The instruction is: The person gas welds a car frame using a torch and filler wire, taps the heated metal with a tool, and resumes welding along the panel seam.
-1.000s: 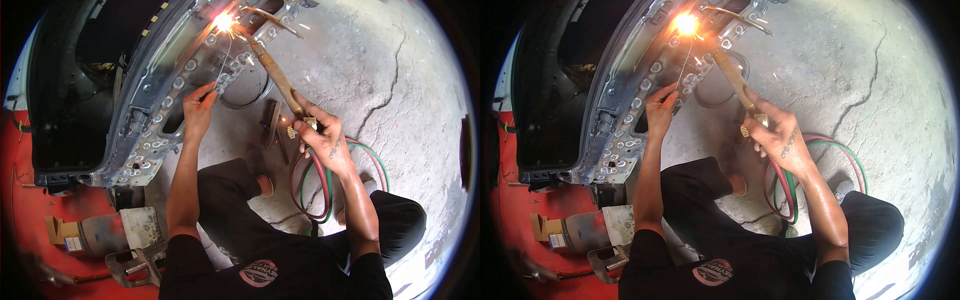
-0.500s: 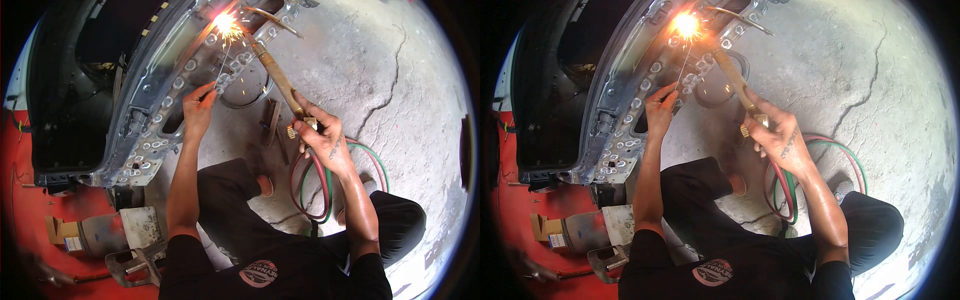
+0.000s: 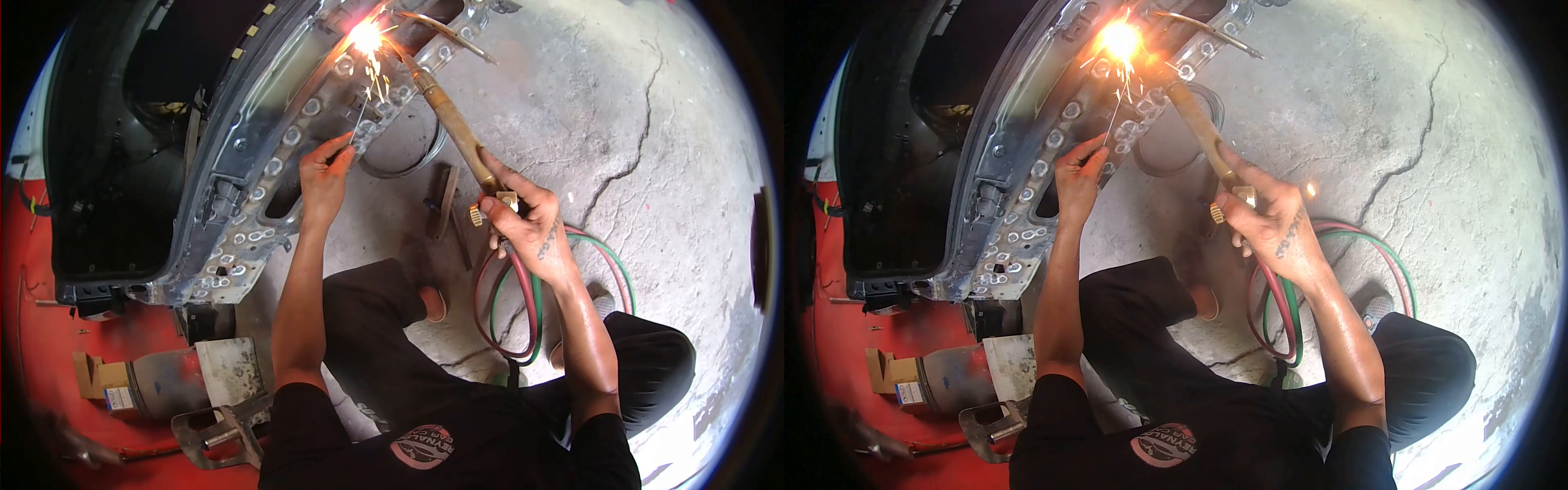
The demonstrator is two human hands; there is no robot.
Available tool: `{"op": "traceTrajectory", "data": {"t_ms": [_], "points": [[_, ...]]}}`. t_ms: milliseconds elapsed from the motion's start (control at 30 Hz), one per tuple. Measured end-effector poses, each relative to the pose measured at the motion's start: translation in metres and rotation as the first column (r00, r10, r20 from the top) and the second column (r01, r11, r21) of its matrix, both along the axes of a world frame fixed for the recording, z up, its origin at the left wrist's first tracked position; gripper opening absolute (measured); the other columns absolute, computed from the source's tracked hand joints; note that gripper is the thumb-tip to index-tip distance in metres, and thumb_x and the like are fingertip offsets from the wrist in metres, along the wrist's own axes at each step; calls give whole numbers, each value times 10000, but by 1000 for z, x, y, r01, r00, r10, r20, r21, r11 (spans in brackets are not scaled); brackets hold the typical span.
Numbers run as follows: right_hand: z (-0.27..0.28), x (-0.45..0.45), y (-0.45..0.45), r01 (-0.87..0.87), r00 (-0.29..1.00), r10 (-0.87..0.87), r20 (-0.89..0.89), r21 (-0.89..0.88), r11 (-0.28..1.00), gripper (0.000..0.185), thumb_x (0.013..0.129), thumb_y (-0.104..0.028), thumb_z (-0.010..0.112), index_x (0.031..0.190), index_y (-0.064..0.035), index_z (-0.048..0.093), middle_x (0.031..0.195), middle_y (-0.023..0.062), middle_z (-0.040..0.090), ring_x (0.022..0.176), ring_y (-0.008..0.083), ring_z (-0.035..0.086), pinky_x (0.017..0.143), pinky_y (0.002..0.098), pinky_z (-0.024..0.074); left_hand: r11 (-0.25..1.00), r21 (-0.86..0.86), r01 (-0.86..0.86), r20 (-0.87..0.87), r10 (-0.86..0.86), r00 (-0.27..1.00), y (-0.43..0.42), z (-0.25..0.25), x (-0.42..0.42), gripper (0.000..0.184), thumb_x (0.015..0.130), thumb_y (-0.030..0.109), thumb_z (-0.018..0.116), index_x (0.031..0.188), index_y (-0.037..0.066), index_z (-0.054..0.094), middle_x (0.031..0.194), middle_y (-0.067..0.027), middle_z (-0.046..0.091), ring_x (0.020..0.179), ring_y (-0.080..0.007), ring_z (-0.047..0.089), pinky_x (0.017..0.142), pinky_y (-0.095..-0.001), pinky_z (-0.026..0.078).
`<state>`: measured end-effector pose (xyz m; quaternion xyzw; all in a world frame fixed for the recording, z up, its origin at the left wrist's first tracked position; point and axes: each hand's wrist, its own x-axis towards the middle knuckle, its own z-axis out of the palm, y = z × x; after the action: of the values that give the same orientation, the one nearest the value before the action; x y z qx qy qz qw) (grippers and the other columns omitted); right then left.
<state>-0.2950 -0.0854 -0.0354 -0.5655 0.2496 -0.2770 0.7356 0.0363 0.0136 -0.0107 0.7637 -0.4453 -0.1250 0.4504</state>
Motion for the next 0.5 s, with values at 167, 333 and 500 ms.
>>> {"op": "traceTrajectory", "data": {"t_ms": [167,333,500], "points": [[-1,0,-1,-6,1000,6,-5,1,1000,582,1045,-140,666,1599,-48,511,1037,72,708,660,95,642,565,274,561,1000,-13,3,-19,-3,1000,-1,3,-5,278,1000,26,707,1266,-13,775,1014,-17,775,876,-64,658,790,-234,527],[1,0,-1,-3,1000,3,-10,16,1000,583,1045,-139,662,1600,-46,509,1031,71,708,654,94,636,561,272,556,1000,30,-5,21,5,1000,0,2,-1,278,996,24,708,1263,-8,779,1006,-21,776,863,-66,660,782,-238,530],[0,-1,0,-2,1000,2,-7,4,1000,583,1045,-142,660,1601,-50,509,1015,66,709,651,90,629,560,270,553,1000,-10,-5,-20,5,1000,-1,-2,2,275,993,23,710,1257,-8,781,995,-24,776,855,-70,662,778,-241,532]]}}
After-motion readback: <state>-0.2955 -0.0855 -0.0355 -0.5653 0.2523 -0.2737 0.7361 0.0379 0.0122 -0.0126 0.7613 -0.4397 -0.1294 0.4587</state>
